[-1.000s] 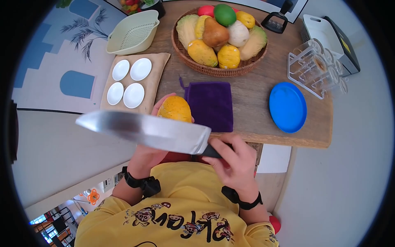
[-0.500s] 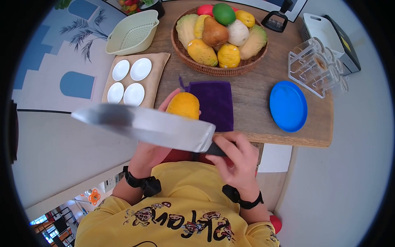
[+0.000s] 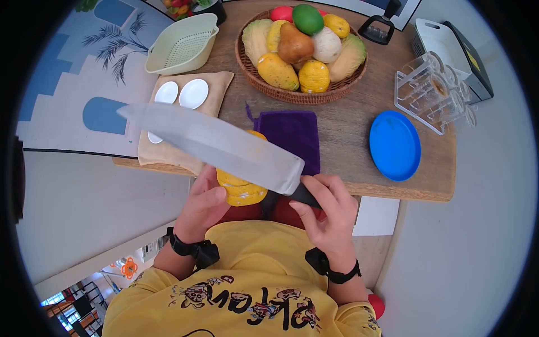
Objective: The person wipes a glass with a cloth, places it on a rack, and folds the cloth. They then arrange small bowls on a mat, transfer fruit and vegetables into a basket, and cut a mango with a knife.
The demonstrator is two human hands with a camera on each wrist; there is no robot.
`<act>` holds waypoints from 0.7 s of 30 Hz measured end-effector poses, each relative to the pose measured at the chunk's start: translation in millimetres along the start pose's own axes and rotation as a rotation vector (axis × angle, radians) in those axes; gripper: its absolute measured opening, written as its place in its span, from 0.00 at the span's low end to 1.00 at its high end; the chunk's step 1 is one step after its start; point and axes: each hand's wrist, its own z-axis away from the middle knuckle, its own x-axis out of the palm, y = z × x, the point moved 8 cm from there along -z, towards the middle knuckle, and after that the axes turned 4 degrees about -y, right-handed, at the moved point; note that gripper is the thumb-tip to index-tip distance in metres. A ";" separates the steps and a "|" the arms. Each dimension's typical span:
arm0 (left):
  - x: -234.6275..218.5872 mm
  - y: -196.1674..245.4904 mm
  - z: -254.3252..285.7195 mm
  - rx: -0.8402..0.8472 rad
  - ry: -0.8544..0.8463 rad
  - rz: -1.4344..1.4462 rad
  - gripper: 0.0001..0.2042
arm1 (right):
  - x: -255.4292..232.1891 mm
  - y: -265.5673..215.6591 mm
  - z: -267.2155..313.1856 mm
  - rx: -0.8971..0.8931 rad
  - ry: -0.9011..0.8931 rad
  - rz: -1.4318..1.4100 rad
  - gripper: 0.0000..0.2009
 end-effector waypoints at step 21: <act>-7.1 -2.1 1.6 0.026 -0.023 -0.131 0.41 | 1.2 -5.5 2.3 -0.036 -0.006 0.020 0.18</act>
